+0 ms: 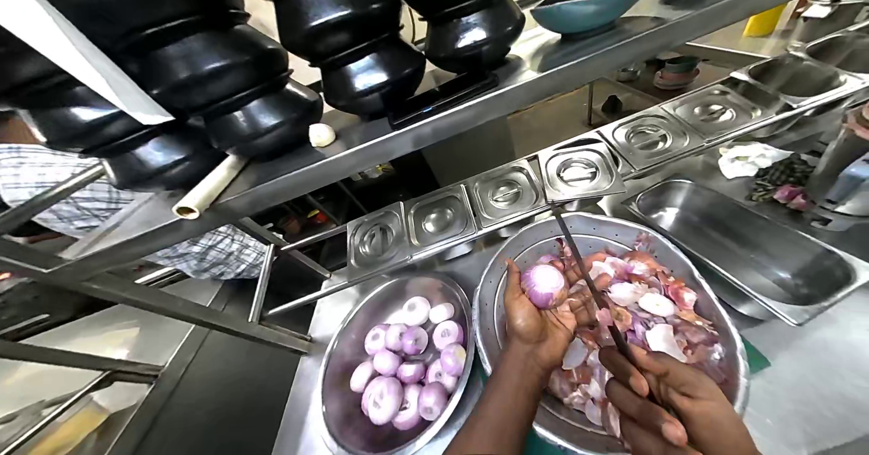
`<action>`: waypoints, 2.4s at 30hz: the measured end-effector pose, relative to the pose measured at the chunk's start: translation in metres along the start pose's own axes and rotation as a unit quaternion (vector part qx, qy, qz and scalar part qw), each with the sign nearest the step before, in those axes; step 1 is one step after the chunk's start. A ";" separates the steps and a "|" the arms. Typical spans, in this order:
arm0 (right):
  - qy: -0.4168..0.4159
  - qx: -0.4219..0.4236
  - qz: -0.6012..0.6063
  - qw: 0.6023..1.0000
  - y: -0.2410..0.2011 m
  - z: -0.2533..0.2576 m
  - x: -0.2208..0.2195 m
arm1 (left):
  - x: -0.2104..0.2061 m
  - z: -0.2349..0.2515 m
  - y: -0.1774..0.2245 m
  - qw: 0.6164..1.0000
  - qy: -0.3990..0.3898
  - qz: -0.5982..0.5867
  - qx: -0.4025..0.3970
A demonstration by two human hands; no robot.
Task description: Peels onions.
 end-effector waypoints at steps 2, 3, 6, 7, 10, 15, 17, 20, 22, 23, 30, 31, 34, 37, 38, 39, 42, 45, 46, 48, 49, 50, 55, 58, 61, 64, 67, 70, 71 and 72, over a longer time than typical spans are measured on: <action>-0.054 0.004 0.036 0.998 0.000 0.001 -0.005 | -0.002 -0.003 -0.011 0.999 -0.022 -0.003 0.035; -0.073 0.008 0.051 0.996 -0.002 0.000 -0.006 | -0.002 -0.004 -0.014 0.999 -0.022 -0.010 0.045; -0.088 0.037 0.060 0.994 -0.008 -0.007 -0.008 | 0.005 0.002 -0.012 0.999 -0.007 -0.009 0.041; -0.071 0.048 0.045 0.995 -0.011 -0.010 -0.006 | 0.008 0.004 -0.009 0.999 0.005 0.012 0.030; 0.118 0.078 -0.059 0.988 -0.023 -0.023 0.014 | 0.007 0.008 0.003 0.994 -0.028 0.104 -0.030; 0.353 0.110 -0.345 0.863 -0.043 -0.032 -0.003 | -0.019 0.002 0.019 0.972 -0.130 0.146 -0.128; 0.373 0.133 -0.496 0.773 -0.047 -0.030 -0.016 | -0.027 -0.004 0.016 0.979 -0.146 0.095 -0.105; 0.435 0.208 -0.669 0.565 -0.056 -0.034 -0.034 | -0.044 -0.015 0.017 0.971 -0.211 0.041 -0.103; 0.456 0.252 -0.701 0.487 -0.058 -0.038 -0.041 | -0.055 -0.023 0.023 0.957 -0.258 0.015 -0.128; 0.463 0.268 -0.707 0.463 -0.059 -0.040 -0.045 | -0.058 -0.026 0.026 0.951 -0.275 0.014 -0.143; 0.467 0.317 -0.742 0.362 -0.057 -0.044 -0.065 | -0.062 -0.035 0.033 0.938 -0.298 0.023 -0.175; 0.466 0.320 -0.745 0.354 -0.057 -0.043 -0.066 | -0.061 -0.035 0.032 0.940 -0.293 0.032 -0.174; 0.464 0.328 -0.749 0.340 -0.057 -0.042 -0.067 | -0.060 -0.034 0.029 0.943 -0.282 0.060 -0.167; 0.465 0.332 -0.752 0.327 -0.057 -0.041 -0.069 | -0.059 -0.034 0.028 0.944 -0.273 0.080 -0.167; 0.466 0.336 -0.752 0.323 -0.058 -0.041 -0.070 | -0.059 -0.034 0.028 0.945 -0.270 0.080 -0.166; 0.467 0.339 -0.752 0.318 -0.058 -0.040 -0.071 | -0.058 -0.033 0.028 0.946 -0.266 0.079 -0.165; 0.476 0.336 -0.753 0.305 -0.058 -0.038 -0.072 | -0.057 -0.031 0.029 0.947 -0.251 0.088 -0.178; 0.481 0.316 -0.755 0.316 -0.059 -0.037 -0.066 | -0.055 -0.030 0.034 0.944 -0.237 0.104 -0.205; 0.481 0.311 -0.755 0.319 -0.059 -0.037 -0.064 | -0.055 -0.030 0.036 0.944 -0.230 0.108 -0.211; 0.484 0.303 -0.755 0.323 -0.057 -0.036 -0.058 | -0.053 -0.028 0.040 0.945 -0.216 0.110 -0.221; 0.485 0.300 -0.754 0.325 -0.057 -0.036 -0.056 | -0.053 -0.028 0.042 0.944 -0.215 0.108 -0.225; 0.486 0.300 -0.753 0.327 -0.057 -0.036 -0.056 | -0.053 -0.027 0.042 0.944 -0.214 0.105 -0.226; 0.482 0.305 -0.749 0.337 -0.060 -0.034 -0.058 | -0.050 -0.027 0.041 0.944 -0.211 0.111 -0.227; 0.480 0.298 -0.745 0.355 -0.062 -0.034 -0.058 | -0.047 -0.027 0.038 0.944 -0.207 0.122 -0.227; 0.478 0.281 -0.741 0.379 -0.064 -0.033 -0.056 | -0.045 -0.028 0.036 0.946 -0.199 0.121 -0.225; 0.478 0.273 -0.738 0.391 -0.067 -0.033 -0.056 | -0.041 -0.029 0.031 0.952 -0.194 0.108 -0.211; 0.479 0.259 -0.731 0.411 -0.069 -0.032 -0.054 | -0.039 -0.029 0.025 0.958 -0.186 0.089 -0.199; 0.483 0.256 -0.725 0.419 -0.070 -0.030 -0.052 | -0.039 -0.031 0.021 0.962 -0.188 0.065 -0.187; 0.485 0.257 -0.724 0.418 -0.070 -0.030 -0.052 | -0.039 -0.032 0.019 0.964 -0.186 0.056 -0.182; 0.487 0.257 -0.722 0.418 -0.071 -0.030 -0.052 | -0.039 -0.033 0.018 0.966 -0.183 0.048 -0.178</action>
Point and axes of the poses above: each hand's wrist, its own z-axis towards the middle knuckle, its own x-axis out of the back of the hand, y = z × x, the point moved 10 cm from there along z, towards the middle knuckle, and after that the axes turned 13 degrees about -x, right-handed, at the moved point
